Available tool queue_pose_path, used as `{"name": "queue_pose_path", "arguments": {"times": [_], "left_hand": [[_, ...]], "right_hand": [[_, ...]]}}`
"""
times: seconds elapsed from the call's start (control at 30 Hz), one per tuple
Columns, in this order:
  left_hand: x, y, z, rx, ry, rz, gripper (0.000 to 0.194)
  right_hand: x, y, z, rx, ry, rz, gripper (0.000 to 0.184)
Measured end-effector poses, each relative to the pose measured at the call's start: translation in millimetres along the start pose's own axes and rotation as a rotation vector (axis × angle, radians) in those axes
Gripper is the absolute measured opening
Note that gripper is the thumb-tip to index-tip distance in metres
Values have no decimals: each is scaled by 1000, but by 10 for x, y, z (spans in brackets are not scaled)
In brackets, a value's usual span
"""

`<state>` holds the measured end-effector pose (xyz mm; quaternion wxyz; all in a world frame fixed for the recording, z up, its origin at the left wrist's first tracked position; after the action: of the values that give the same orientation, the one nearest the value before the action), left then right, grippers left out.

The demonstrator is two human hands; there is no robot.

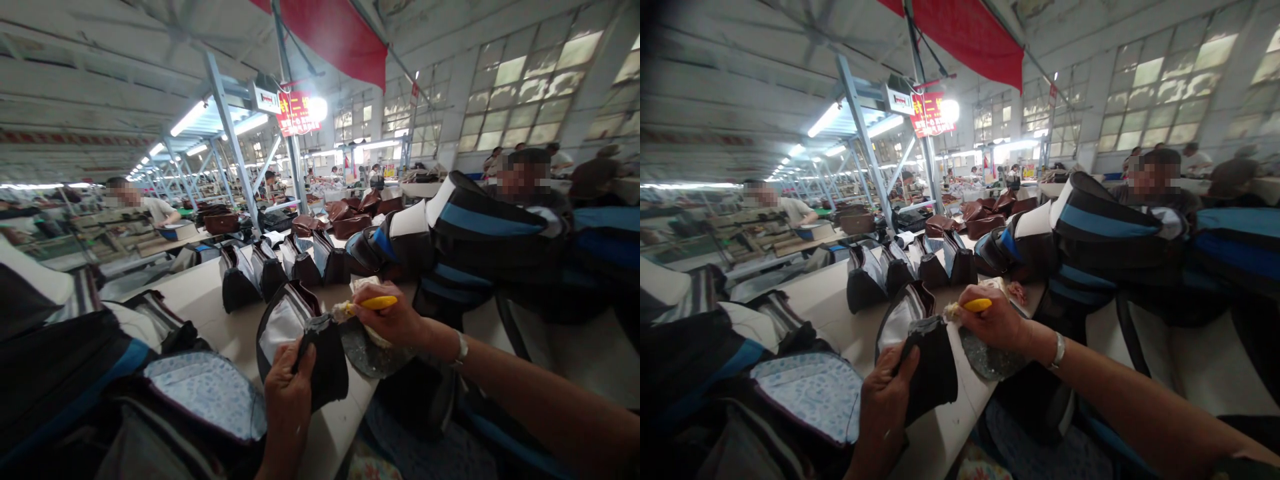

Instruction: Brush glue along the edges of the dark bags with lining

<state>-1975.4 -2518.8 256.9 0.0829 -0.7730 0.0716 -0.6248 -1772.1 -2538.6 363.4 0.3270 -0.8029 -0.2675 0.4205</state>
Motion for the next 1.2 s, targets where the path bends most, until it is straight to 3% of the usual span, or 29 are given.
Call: {"name": "queue_pose_path", "arguments": {"times": [0.1, 0.23, 0.47, 0.63, 0.77, 0.83, 0.9, 1.0, 1.07, 1.13, 1.2], "left_hand": [[-5, 7, 7, 2, -4, 8, 39], [-11, 6, 31, 9, -13, 38, 36], [20, 8, -72, 43, -100, 66, 36], [193, 94, -44, 105, -346, 338, 27], [297, 289, 192, 135, -706, 694, 29], [304, 384, 331, 135, -859, 825, 29], [295, 447, 437, 124, -971, 896, 28], [297, 512, 507, 126, -1075, 950, 25], [320, 564, 510, 155, -1098, 998, 26], [331, 605, 507, 181, -1101, 1034, 26], [318, 627, 523, 178, -1101, 1056, 26]], "right_hand": [[-29, 8, -66, 53, -77, 18, 8], [-180, -35, 90, 21, -196, -3, 7], [102, 62, 16, 117, -124, 89, 11], [198, 97, 21, 22, 12, 96, 11], [58, -11, -175, 90, -69, 165, 16], [-78, -71, -159, 47, -121, 169, 15], [-212, -115, -41, -78, -103, 121, 13], [-299, -124, 152, -292, 98, 13, 12], [-283, -137, 161, -317, 190, -4, 14], [-263, -158, 105, -261, 152, 29, 14], [-256, -145, 143, -285, 116, 46, 13]]}}
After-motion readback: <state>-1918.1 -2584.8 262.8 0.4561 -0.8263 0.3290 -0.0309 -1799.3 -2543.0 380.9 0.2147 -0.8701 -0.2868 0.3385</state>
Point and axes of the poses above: each hand's wrist, its own y-axis away from the middle knuckle, its own z-axis out of the palm, x = y × z, the point moved 9 cm from there along -y, towards the middle knuckle, and after that the axes turned 2 degrees about -y, right-handed, at the moved point
